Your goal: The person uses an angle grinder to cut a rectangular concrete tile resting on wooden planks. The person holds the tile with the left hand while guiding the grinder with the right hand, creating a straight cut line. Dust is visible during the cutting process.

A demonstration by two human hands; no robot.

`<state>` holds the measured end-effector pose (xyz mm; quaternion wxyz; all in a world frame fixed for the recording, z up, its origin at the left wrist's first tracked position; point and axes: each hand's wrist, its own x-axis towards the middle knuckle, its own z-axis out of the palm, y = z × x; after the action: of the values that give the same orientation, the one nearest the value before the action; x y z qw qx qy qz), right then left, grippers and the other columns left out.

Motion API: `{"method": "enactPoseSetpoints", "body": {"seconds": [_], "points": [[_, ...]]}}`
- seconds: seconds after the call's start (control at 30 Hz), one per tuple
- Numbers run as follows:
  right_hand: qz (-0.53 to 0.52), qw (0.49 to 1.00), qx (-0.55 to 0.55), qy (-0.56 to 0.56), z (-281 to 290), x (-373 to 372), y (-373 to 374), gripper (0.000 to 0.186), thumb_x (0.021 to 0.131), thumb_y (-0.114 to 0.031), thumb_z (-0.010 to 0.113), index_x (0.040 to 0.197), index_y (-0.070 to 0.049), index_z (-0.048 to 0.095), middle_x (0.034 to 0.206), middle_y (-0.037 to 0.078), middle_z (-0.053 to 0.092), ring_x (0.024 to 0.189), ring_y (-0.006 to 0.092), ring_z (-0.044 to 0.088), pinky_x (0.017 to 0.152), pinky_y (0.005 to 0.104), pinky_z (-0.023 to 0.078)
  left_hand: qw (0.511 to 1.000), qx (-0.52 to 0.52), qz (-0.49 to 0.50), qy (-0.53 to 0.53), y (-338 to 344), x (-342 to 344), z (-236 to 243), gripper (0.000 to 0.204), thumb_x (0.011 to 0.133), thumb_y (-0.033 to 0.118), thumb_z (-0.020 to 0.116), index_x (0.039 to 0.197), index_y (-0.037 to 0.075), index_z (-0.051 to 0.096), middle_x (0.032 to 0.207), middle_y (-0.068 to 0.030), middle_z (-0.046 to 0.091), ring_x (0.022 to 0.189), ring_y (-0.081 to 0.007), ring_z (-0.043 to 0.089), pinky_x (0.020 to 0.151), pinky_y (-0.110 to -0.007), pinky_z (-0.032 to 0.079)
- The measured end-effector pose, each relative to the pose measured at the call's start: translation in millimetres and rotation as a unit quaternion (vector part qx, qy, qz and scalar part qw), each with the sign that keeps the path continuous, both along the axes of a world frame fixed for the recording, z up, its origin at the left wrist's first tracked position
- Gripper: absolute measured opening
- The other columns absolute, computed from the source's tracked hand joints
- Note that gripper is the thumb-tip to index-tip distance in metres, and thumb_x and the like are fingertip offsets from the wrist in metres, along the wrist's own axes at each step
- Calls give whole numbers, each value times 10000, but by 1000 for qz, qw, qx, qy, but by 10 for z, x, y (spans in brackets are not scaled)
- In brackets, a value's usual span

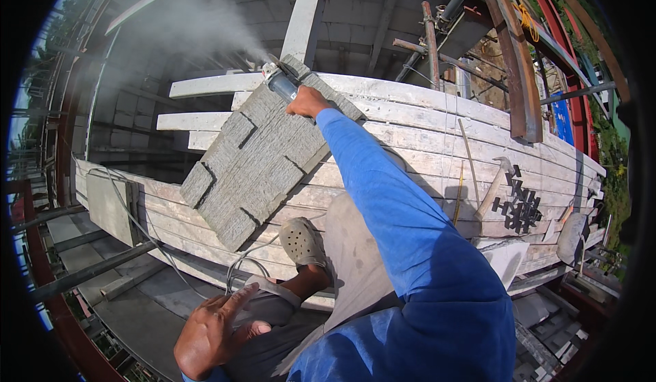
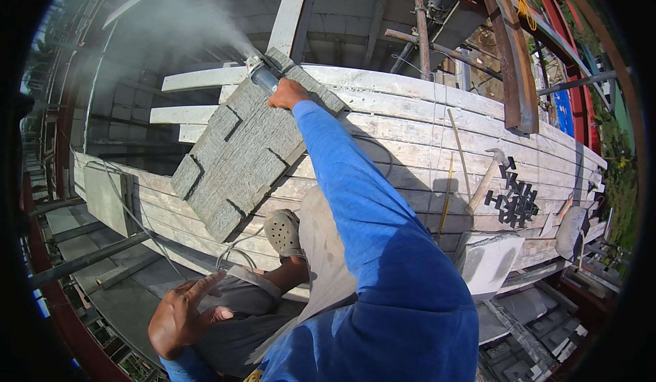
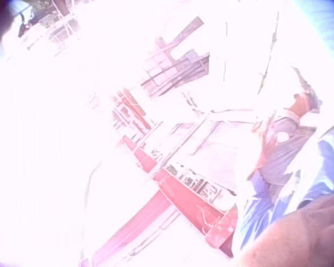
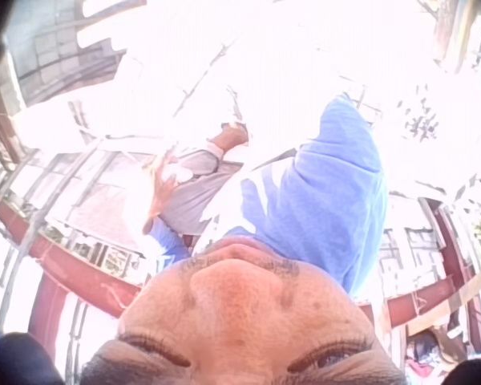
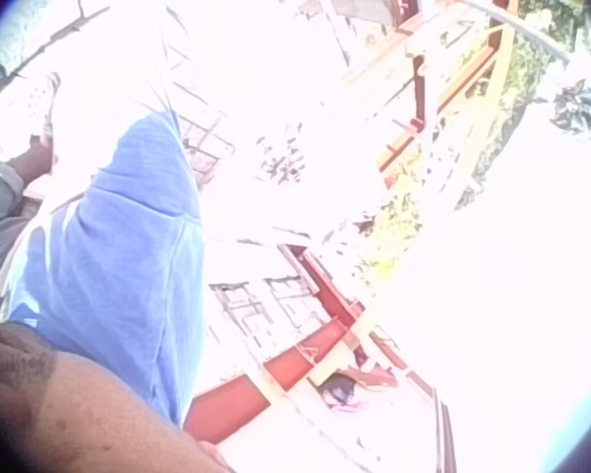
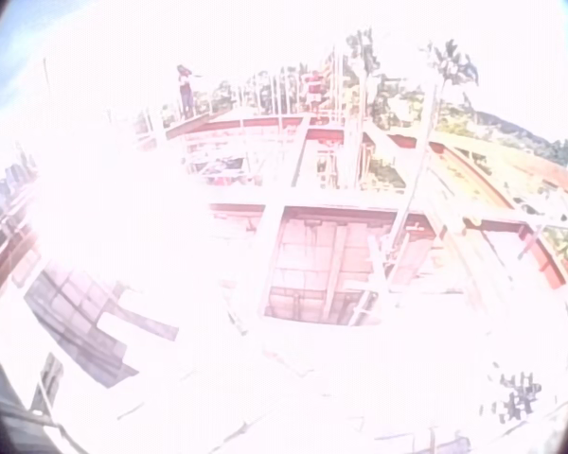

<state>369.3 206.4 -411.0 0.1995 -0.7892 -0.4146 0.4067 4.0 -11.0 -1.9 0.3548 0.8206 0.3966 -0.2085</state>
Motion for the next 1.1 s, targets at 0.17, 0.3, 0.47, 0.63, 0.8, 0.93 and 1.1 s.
{"method": "enactPoseSetpoints", "body": {"seconds": [0.17, 0.3, 0.47, 0.63, 0.8, 0.93, 1.1], "points": [[-5, 1000, 10, -3, 33, -40, -30, 705, 743, -363, 918, 1302, 31, 748, 1290, 256, 774, 1213, 375, 761, 1063, 442, 598, 1000, 2, 0, 11, -23, 12, 13, 810, 883, 567, 845, 1463, 26, 676, 1105, -220, 802, 1062, -426, 767, 940, -465, 589], [-10, 1000, 12, -12, -17, -17, -99, 701, 751, -353, 909, 1307, 37, 738, 1300, 260, 769, 1219, 378, 757, 1066, 442, 596, 1000, 2, 0, -1, -35, 32, 11, 807, 885, 568, 842, 1462, 28, 678, 1114, -228, 799, 1072, -431, 764, 949, -468, 586], [-11, 1000, 14, -14, -24, 20, -149, 699, 757, -347, 905, 1320, 29, 730, 1335, 263, 755, 1241, 382, 747, 1076, 438, 592, 1000, 0, 7, -4, -35, 69, 36, 814, 878, 580, 843, 1461, 35, 681, 1141, -255, 789, 1079, -448, 759, 953, -474, 585], [1, 1000, -6, 5, 58, 12, -122, 706, 755, -344, 905, 1327, 30, 728, 1331, 262, 756, 1240, 380, 748, 1078, 433, 592, 1000, 4, 2, -7, -53, 74, 15, 817, 874, 584, 846, 1459, 38, 683, 1145, -267, 784, 1066, -457, 762, 937, -477, 592], [-2, 1000, 1, 2, 46, 30, -135, 713, 747, -343, 905, 1329, 32, 731, 1322, 262, 760, 1236, 377, 751, 1079, 431, 591, 1000, 9, 2, -6, -71, 84, 18, 813, 876, 586, 844, 1457, 41, 683, 1141, -273, 783, 1061, -464, 764, 927, -484, 596], [-8, 1000, 8, 3, 37, 16, -180, 717, 742, -352, 903, 1324, 30, 733, 1324, 265, 759, 1235, 379, 751, 1078, 432, 592, 1000, 11, 3, -2, -84, 91, 10, 819, 875, 594, 844, 1461, 45, 681, 1139, -279, 781, 1064, -464, 766, 927, -483, 598], [-2, 1000, 10, 0, 6, 32, -234, 715, 744, -354, 903, 1319, 34, 732, 1325, 270, 757, 1238, 382, 749, 1077, 436, 592, 1000, 3, 7, -4, -77, 94, 7, 842, 868, 610, 843, 1470, 45, 677, 1126, -272, 783, 1067, -455, 770, 926, -479, 598]]}}
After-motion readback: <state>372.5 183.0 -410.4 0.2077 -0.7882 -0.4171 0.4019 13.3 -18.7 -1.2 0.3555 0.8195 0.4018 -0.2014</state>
